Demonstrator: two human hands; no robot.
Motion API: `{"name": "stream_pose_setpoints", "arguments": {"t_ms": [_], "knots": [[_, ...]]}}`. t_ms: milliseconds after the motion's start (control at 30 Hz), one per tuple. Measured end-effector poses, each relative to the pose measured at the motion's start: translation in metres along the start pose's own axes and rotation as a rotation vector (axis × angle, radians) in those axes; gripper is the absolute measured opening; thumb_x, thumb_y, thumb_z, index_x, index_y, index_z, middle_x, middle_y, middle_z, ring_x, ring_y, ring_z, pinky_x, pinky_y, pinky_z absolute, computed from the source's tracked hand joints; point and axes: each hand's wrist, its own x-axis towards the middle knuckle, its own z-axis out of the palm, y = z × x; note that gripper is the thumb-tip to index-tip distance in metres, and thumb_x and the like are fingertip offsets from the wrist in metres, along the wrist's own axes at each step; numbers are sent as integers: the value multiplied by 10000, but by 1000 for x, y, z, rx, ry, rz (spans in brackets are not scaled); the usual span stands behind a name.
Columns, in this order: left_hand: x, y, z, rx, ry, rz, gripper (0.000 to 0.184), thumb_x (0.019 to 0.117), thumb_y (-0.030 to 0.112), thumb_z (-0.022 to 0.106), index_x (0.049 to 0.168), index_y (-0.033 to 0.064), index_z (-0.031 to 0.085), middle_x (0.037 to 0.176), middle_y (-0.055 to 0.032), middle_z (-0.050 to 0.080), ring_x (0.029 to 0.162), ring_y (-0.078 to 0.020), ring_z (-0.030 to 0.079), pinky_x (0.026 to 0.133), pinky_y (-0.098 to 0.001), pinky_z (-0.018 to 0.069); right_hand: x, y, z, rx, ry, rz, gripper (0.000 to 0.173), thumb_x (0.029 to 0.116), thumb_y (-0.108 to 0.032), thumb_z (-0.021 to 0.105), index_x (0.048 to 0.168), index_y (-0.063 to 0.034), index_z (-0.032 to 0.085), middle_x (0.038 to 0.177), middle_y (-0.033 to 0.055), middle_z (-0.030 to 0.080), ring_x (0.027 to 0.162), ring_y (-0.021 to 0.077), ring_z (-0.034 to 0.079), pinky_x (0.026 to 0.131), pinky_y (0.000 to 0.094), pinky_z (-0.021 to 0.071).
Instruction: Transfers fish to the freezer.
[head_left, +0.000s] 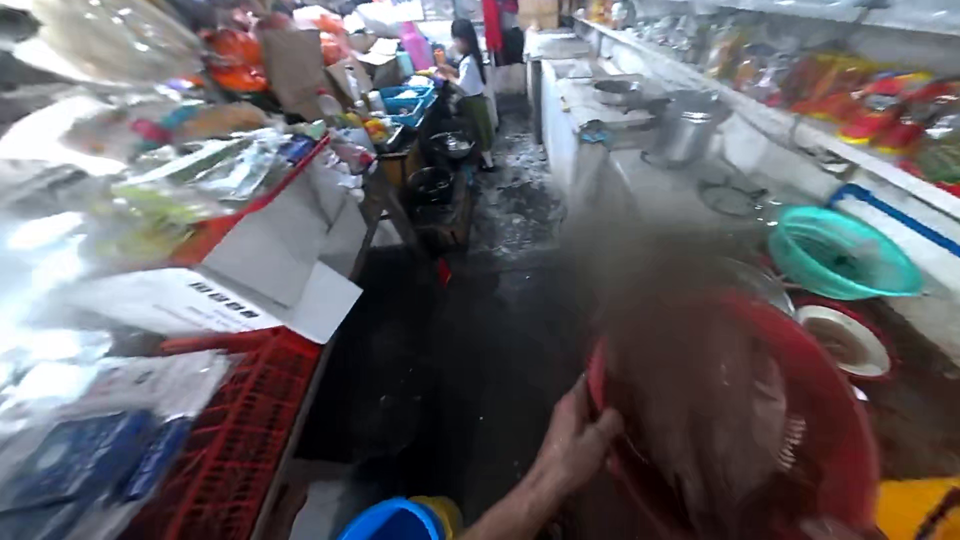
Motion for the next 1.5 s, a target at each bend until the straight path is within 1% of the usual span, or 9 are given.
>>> {"name": "stream_pose_setpoints", "arguments": {"t_ms": [100,233,467,733,867,1067,1267,1400,1500], "knots": [[55,-18,-45,-6,123,-51,459,942,136,601,1386,37,542,1045,-92,717,868,-173,716,760,-391,621,95,27,45,-122,124,85,454,707,15,626,1140,-86,537,840,-22,708,713,89,706,618,331,632],[127,-37,-84,-38,239,-72,442,925,120,612,1355,31,566,1053,-106,715,890,-186,714,774,-395,613,185,34,108,-193,113,201,436,720,15,603,1144,-57,528,799,17,668,627,110,672,537,334,598],[247,-41,-128,-92,334,-99,447,913,79,612,1352,10,567,1085,-121,719,935,-203,720,824,-402,619,315,40,177,-178,63,294,360,765,12,603,1119,-9,543,786,70,650,615,145,653,527,349,576],[390,-52,-178,-171,463,-139,429,888,66,615,1313,7,597,1039,-130,731,893,-215,729,794,-414,625,466,34,253,-210,-15,251,364,695,30,609,1052,-17,563,788,58,654,634,140,654,557,357,584],[475,-57,-219,-152,413,-157,440,906,71,638,1338,10,589,1076,-124,728,925,-194,726,828,-401,623,539,32,303,-214,17,251,468,688,46,595,1140,-43,512,864,34,643,690,102,654,585,327,588],[628,-28,-307,-127,250,-202,457,900,69,648,1347,-1,584,1113,-146,706,974,-205,701,870,-415,591,641,19,397,-230,83,232,357,728,29,561,1054,-106,514,741,-63,653,610,37,646,541,274,585],[797,-1,-389,-147,99,-188,450,914,84,640,1355,21,580,1109,-142,705,959,-217,705,855,-434,598,751,5,496,-200,229,220,381,763,46,537,1111,-104,501,799,-40,683,656,68,685,558,314,611],[907,6,-441,-167,54,-170,478,893,84,642,1361,11,574,1087,-147,705,932,-219,704,831,-437,598,842,8,557,-197,269,174,543,686,29,578,1200,-119,484,880,-37,694,706,65,696,580,311,615],[985,12,-480,-158,57,-202,506,899,74,638,1392,8,549,1123,-150,701,962,-208,705,855,-420,597,915,8,610,-185,274,167,539,679,60,570,1186,-97,473,889,-24,673,711,57,683,586,301,612]]}}
